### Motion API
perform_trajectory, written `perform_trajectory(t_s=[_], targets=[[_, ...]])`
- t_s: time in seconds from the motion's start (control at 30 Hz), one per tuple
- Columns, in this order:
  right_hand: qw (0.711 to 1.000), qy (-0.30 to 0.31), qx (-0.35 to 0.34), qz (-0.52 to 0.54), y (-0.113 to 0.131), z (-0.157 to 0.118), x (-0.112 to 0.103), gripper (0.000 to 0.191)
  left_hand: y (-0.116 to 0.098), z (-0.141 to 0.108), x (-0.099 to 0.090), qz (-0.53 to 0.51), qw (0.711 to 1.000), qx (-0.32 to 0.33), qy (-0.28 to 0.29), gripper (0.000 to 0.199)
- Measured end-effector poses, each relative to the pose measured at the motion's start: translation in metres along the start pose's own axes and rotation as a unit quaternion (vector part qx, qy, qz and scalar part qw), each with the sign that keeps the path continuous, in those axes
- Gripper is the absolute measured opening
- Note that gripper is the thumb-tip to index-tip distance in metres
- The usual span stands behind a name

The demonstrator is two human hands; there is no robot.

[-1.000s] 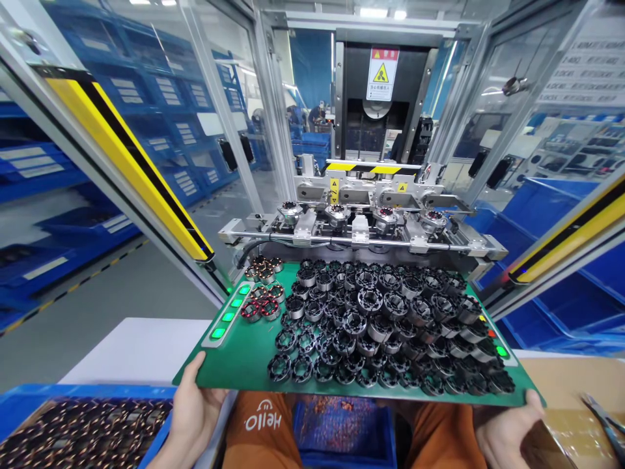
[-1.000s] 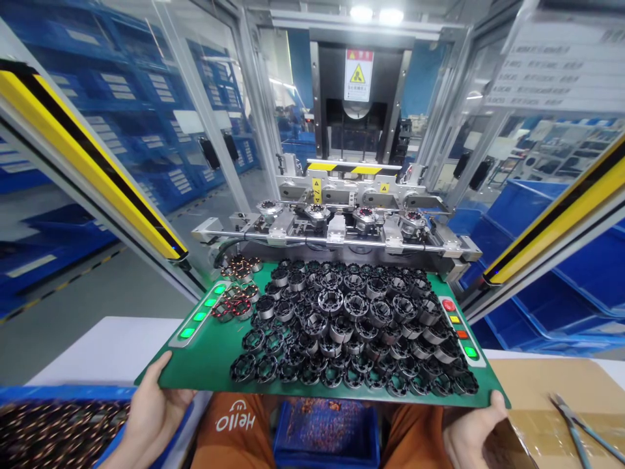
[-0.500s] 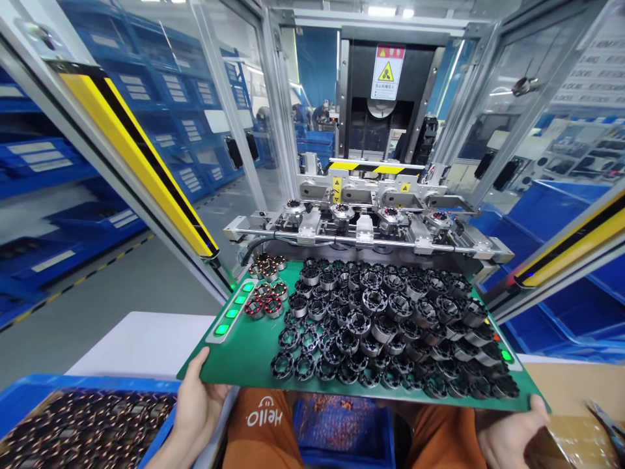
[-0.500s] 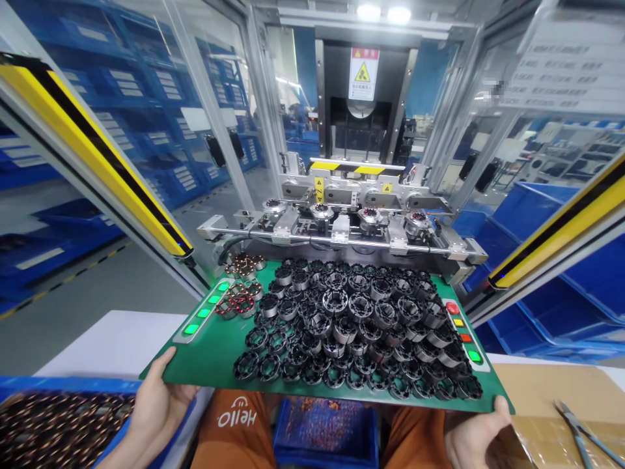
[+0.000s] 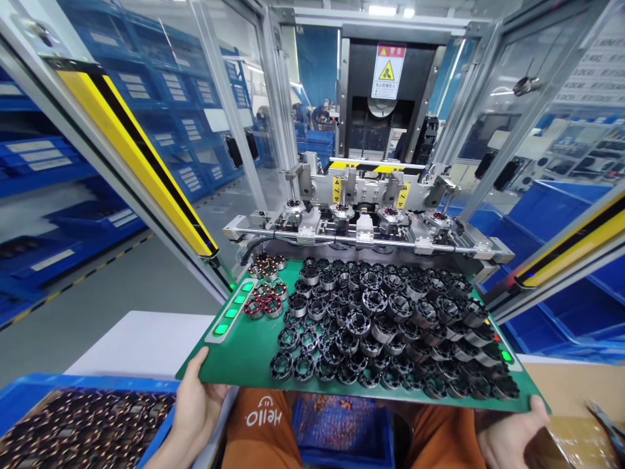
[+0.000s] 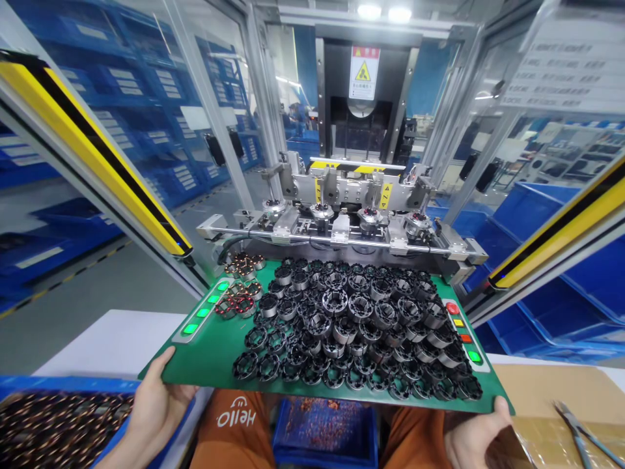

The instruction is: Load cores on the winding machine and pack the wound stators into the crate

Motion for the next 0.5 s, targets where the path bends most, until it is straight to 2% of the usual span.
perform_trajectory(t_s=[0.17,0.5], targets=[[1.0,-0.002,-0.005,0.002,-0.0014,0.0005,-0.0009,0.062,0.0013,-0.003,0.0026,-0.027,1.0,-0.012,-0.004,0.034],[1.0,0.003,-0.014,0.001,-0.0031,0.0029,-0.0012,0.053,0.0,-0.0031,0.0013,-0.018,1.0,-0.01,-0.002,0.034]])
Point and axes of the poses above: each hand's wrist, its own z-axis towards the middle knuckle, its own x-axis out of the palm, y = z × x, the point moved 1 cm from there along z, towards the middle knuckle, and after that the axes turned 14 degrees about -x, right-handed, at the moved point
